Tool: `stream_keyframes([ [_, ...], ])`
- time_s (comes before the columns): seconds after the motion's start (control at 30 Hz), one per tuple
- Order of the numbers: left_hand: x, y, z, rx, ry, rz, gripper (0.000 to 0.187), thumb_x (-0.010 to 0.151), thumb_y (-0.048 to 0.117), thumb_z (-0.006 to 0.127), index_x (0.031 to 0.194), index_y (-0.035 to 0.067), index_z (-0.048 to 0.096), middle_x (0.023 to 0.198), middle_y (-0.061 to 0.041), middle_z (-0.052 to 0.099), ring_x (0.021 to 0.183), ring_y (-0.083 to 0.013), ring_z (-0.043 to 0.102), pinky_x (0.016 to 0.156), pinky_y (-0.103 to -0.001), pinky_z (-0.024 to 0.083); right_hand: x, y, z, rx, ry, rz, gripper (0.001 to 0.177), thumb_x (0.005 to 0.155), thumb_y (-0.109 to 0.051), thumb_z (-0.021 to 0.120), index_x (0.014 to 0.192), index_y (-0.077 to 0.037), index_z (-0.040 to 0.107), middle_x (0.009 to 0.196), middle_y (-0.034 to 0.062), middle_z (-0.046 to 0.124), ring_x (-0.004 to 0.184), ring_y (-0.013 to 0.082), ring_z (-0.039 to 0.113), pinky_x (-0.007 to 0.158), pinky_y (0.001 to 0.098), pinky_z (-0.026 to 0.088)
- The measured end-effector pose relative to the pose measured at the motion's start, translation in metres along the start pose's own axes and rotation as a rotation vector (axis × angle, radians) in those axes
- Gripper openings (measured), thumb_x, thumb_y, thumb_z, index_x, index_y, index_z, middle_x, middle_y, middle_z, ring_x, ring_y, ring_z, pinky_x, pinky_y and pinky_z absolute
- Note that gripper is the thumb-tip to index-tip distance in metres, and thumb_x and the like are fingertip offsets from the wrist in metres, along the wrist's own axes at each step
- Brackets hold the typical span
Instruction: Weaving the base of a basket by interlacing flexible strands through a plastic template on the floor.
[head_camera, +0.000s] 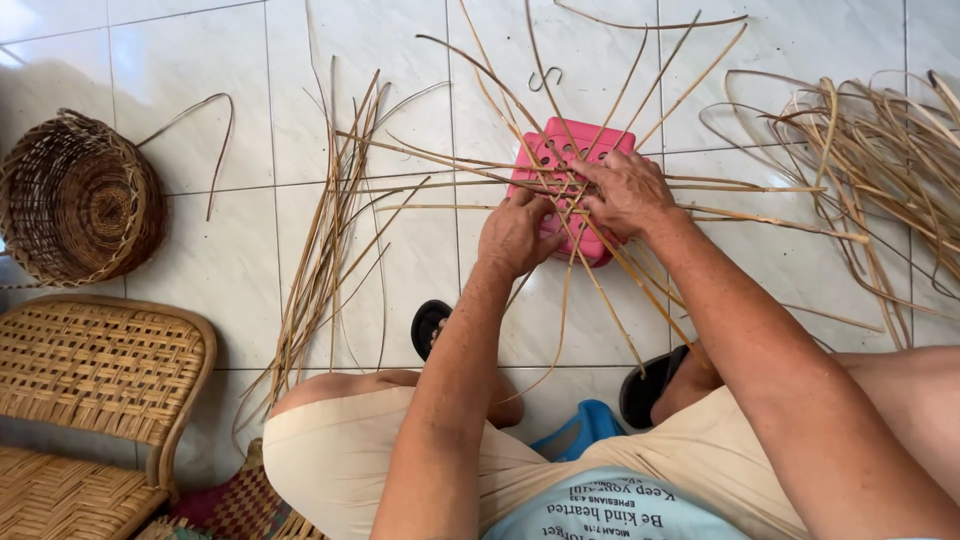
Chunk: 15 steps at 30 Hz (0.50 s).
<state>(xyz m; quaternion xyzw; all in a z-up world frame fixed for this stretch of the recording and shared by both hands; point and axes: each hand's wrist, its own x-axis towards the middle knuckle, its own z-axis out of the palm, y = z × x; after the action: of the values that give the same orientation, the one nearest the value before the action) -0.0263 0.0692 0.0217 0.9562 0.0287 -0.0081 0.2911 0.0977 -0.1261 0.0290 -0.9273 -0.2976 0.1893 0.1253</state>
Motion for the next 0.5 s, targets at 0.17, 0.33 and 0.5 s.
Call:
stream_keyframes([
  [0.17, 0.006, -0.010, 0.009, -0.045, -0.018, -0.036, 0.035, 0.076, 0.043, 0.083, 0.106, 0.026, 0.073, 0.110, -0.003, 0.062, 0.101, -0.0354, 0.072, 0.090, -0.045, 0.062, -0.019, -0.020, -0.027, 0.028, -0.061, 0.015, 0.092, 0.071, -0.059, 0.080, 0.155, -0.044, 0.048, 0.126, 0.0052, 0.057, 0.127, 0.0342, 0.052, 0.104, 0.0557, 0.041],
  [0.33, 0.013, -0.006, -0.001, -0.025, -0.062, -0.090, 0.028, 0.080, 0.042, 0.080, 0.106, 0.031, 0.074, 0.109, 0.000, 0.064, 0.101, -0.0330, 0.073, 0.092, -0.046, 0.062, -0.025, -0.029, -0.020, -0.003, 0.008, 0.012, 0.096, 0.070, -0.076, 0.073, 0.156, -0.042, 0.047, 0.117, 0.0037, 0.053, 0.120, 0.0329, 0.052, 0.097, 0.0539, 0.042],
  [0.5, 0.018, -0.005, 0.000, -0.041, -0.058, -0.145, 0.026, 0.080, 0.047, 0.079, 0.102, 0.033, 0.075, 0.108, 0.003, 0.065, 0.102, -0.0271, 0.074, 0.092, -0.042, 0.063, -0.025, -0.030, -0.011, -0.052, 0.114, 0.001, 0.094, 0.069, -0.082, 0.069, 0.150, -0.036, 0.054, 0.114, 0.0043, 0.050, 0.118, 0.0335, 0.051, 0.094, 0.0545, 0.042],
])
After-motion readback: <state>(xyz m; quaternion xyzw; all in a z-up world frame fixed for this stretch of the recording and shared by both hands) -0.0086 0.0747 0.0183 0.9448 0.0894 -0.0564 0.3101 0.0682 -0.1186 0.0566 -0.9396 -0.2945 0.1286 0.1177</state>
